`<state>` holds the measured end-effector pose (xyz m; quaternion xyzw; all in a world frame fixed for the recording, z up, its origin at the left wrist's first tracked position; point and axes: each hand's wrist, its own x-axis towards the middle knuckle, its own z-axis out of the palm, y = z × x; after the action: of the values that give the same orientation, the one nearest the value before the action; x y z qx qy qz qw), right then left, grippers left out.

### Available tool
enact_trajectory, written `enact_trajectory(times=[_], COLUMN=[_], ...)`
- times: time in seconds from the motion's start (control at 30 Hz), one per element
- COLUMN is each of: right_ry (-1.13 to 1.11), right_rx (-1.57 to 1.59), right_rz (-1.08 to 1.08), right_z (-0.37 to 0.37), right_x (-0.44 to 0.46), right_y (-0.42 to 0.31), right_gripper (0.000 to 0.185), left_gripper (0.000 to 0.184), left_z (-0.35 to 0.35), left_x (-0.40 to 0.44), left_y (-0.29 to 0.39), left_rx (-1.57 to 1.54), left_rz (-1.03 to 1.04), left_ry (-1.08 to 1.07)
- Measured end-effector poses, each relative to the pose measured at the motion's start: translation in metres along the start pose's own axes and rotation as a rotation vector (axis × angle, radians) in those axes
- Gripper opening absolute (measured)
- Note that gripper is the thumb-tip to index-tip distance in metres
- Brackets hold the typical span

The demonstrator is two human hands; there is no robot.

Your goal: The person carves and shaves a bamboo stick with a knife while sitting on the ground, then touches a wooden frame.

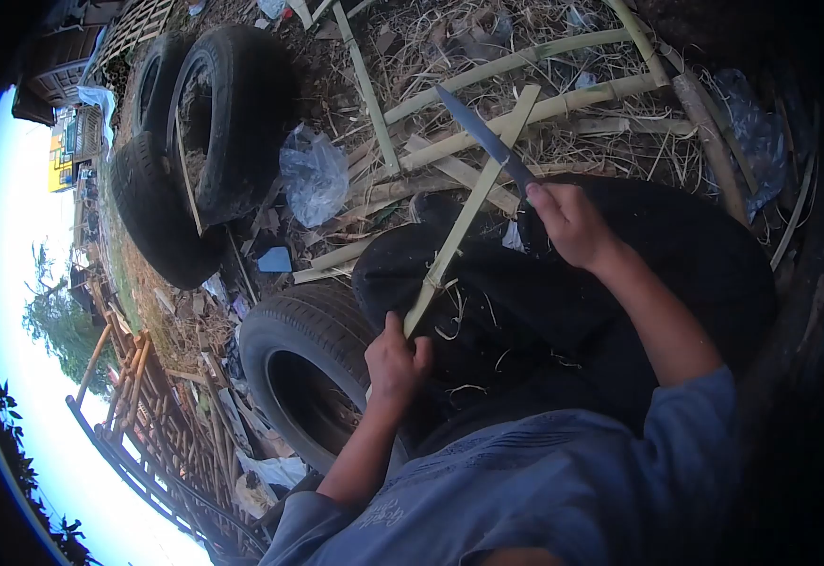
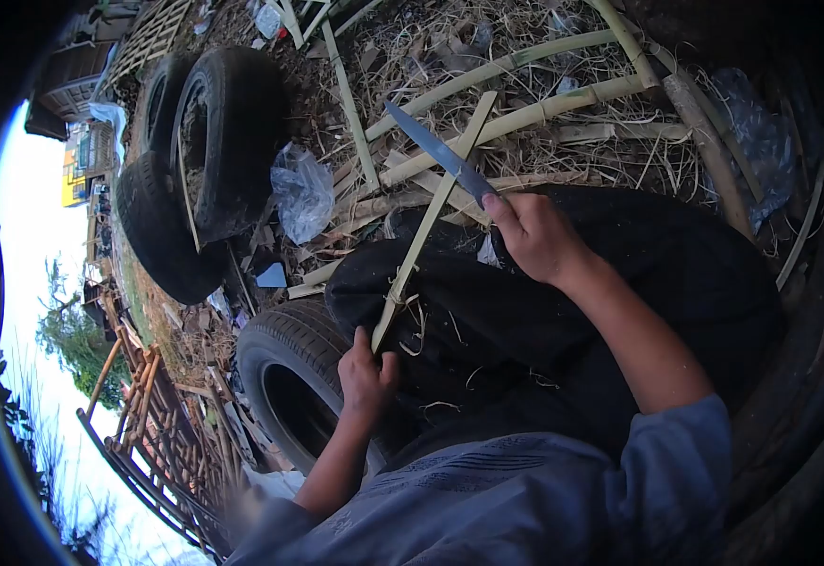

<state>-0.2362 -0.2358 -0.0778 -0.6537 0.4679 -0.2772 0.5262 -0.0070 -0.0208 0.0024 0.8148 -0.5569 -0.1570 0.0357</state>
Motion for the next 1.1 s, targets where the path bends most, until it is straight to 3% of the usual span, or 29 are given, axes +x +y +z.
enact_trajectory(times=[0.03,0.1,0.17,0.2,0.23,0.33,0.43,0.57,0.63,0.7,0.8,0.87,0.9,0.97,1.03,1.1], right_ry=[-0.003,-0.089,0.001,-0.106,-0.106,-0.108,-0.049,-0.066,-0.028,-0.104,-0.166,-0.081,-0.218,-0.262,-0.263,-0.082], right_rx=[-0.073,-0.151,0.032,-0.145,-0.009,-0.123,0.004,-0.109,-0.015,-0.033,-0.132,-0.061,-0.127,-0.163,-0.160,0.051], right_rz=[-0.069,0.008,0.159,0.048,0.034,0.023,0.073,-0.020,0.080,-0.027,0.013,0.129,0.090,-0.103,-0.118,0.152], right_z=[0.003,-0.014,-0.019,-0.006,0.004,-0.010,-0.005,-0.006,-0.011,0.009,-0.009,-0.009,0.003,0.028,0.021,0.004], right_x=[-0.002,0.008,0.017,0.002,-0.006,0.003,0.004,0.004,0.011,-0.010,0.004,0.012,-0.004,-0.032,-0.020,0.003], right_y=[-0.005,-0.009,-0.005,-0.012,-0.009,-0.013,-0.013,-0.005,-0.010,-0.013,-0.016,-0.015,-0.024,-0.014,-0.013,-0.015], right_gripper=[0.052,0.051,0.048,0.049,0.049,0.050,0.049,0.051,0.051,0.051,0.050,0.049,0.048,0.049,0.049,0.047], left_gripper=[0.049,0.052,0.055,0.055,0.054,0.041,0.040,0.041,0.041,0.041,0.041,0.040,0.040,0.039,0.039,0.038], left_z=[-0.001,-0.004,-0.004,-0.004,-0.003,-0.003,-0.003,-0.004,-0.001,-0.001,-0.004,-0.002,-0.003,-0.002,-0.003,-0.004], left_x=[0.002,0.007,0.004,0.001,0.005,0.007,0.007,0.008,0.004,0.008,0.009,0.007,0.004,0.005,0.011,0.006], left_y=[-0.001,0.007,0.008,0.006,0.005,0.008,0.009,0.007,0.004,0.005,0.008,0.007,0.005,0.005,0.010,0.008], left_rx=[0.005,-0.023,-0.052,-0.037,-0.019,-0.015,-0.004,-0.016,-0.008,-0.001,-0.011,-0.040,-0.039,-0.011,-0.023,-0.024], left_rz=[0.008,-0.043,-0.103,-0.099,-0.078,-0.039,-0.049,-0.036,-0.034,-0.001,-0.008,-0.026,-0.028,-0.004,-0.024,-0.057], left_ry=[0.013,-0.030,-0.083,-0.080,-0.072,-0.020,-0.033,-0.031,-0.018,0.001,-0.001,-0.021,-0.023,-0.009,-0.013,-0.033])
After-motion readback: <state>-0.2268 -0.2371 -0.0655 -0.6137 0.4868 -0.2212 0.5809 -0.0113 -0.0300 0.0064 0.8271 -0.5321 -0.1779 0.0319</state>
